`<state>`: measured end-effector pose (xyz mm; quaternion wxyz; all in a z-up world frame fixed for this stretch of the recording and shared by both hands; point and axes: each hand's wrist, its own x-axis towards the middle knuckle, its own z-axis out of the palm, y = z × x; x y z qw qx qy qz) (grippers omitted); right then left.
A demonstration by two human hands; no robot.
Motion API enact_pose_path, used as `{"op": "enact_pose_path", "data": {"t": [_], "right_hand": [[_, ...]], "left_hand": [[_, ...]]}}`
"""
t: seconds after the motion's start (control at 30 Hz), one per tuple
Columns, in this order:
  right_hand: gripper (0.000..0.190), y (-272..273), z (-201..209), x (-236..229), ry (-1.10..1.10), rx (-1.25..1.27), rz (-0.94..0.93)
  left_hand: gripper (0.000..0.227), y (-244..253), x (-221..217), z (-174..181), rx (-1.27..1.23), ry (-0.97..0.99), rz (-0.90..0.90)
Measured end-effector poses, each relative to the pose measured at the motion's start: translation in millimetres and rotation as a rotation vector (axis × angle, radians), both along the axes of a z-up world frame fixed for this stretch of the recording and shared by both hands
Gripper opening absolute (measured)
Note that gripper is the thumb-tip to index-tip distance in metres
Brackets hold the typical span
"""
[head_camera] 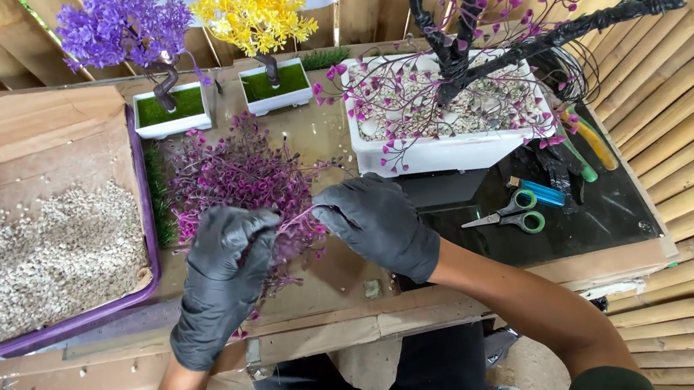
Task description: The person arranges purple artificial flowers onto a black wire bonsai tree structure. They use scissors to trim the flower stems and carefully attach them to the branches of the tree, which is placed in a white rectangular pot filled with white gravel.
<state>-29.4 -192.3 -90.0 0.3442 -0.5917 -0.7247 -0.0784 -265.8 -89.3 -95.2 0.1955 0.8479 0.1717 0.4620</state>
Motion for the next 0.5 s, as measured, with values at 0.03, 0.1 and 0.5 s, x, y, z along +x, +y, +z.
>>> {"op": "enact_pose_path", "data": {"t": [0.03,0.1,0.5], "right_hand": [[0.015,-3,3,0,-0.045,0.068,-0.004],[0.016,-10,8,3,-0.091,0.137,-0.009],[0.017,-43,70,25,-0.11,0.141,0.145]], "left_hand": [[0.021,4,-1,-11,0.021,0.081,0.001],[0.016,5,-3,-21,0.044,0.161,0.001],[0.025,75,-24,-73,0.329,0.142,-0.234]]}}
